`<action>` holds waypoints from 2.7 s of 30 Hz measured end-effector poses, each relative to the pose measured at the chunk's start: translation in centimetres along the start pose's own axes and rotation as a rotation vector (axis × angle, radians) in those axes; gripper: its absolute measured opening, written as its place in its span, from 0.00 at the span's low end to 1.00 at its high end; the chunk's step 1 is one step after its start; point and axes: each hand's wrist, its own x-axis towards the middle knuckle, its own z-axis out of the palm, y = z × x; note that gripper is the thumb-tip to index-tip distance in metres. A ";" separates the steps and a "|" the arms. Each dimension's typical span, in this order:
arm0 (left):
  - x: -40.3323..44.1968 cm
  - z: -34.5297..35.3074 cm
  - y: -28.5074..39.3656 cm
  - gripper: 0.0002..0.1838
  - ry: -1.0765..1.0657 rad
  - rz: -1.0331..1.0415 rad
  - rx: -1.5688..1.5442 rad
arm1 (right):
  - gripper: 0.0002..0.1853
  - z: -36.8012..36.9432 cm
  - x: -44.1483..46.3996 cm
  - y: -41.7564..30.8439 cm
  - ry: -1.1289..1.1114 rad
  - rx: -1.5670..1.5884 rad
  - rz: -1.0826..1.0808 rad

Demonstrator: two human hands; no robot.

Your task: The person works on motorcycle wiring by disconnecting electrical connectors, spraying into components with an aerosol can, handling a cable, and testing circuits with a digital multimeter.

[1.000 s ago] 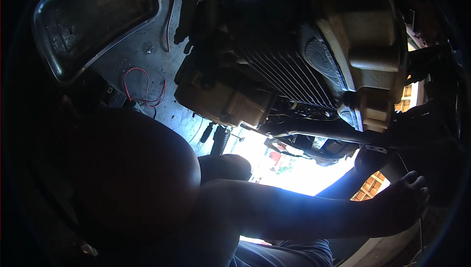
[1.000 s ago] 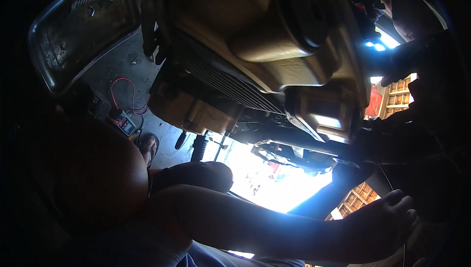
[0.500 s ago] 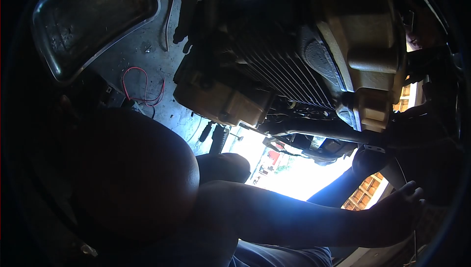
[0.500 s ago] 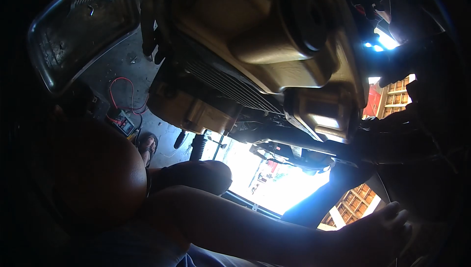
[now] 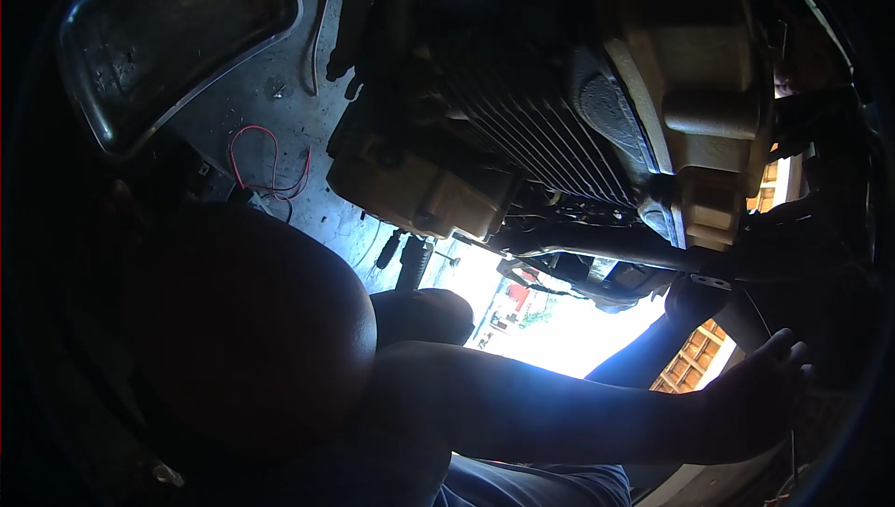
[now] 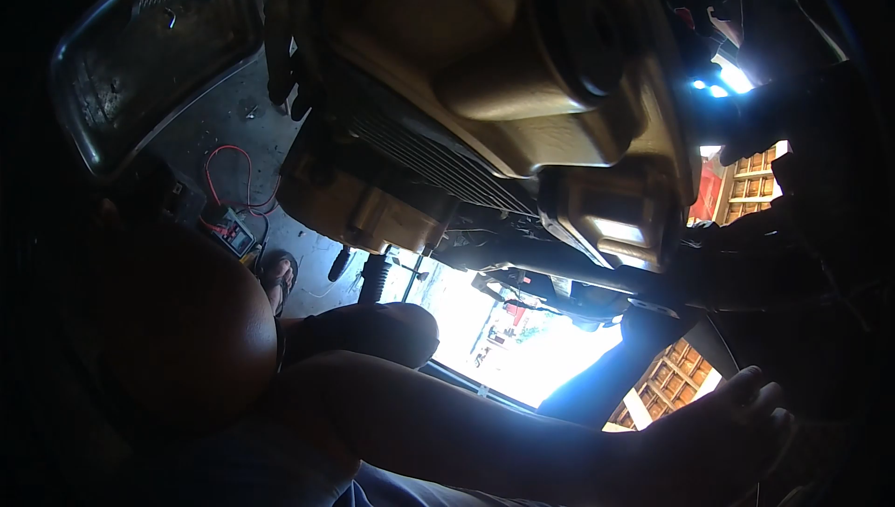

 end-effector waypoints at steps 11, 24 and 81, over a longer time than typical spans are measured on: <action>1.1 -2.9 0.6 0.23 -0.006 -0.008 -0.051 | 0.15 0.1 -0.3 -0.2 -0.023 0.011 -0.013; 2.1 -3.8 0.2 0.17 -0.084 -0.069 -0.165 | 0.14 0.1 -0.6 0.4 -0.037 0.014 -0.018; 0.6 -5.4 3.5 0.11 0.072 0.244 -0.220 | 0.17 -2.3 7.1 -3.1 0.094 -0.272 -0.044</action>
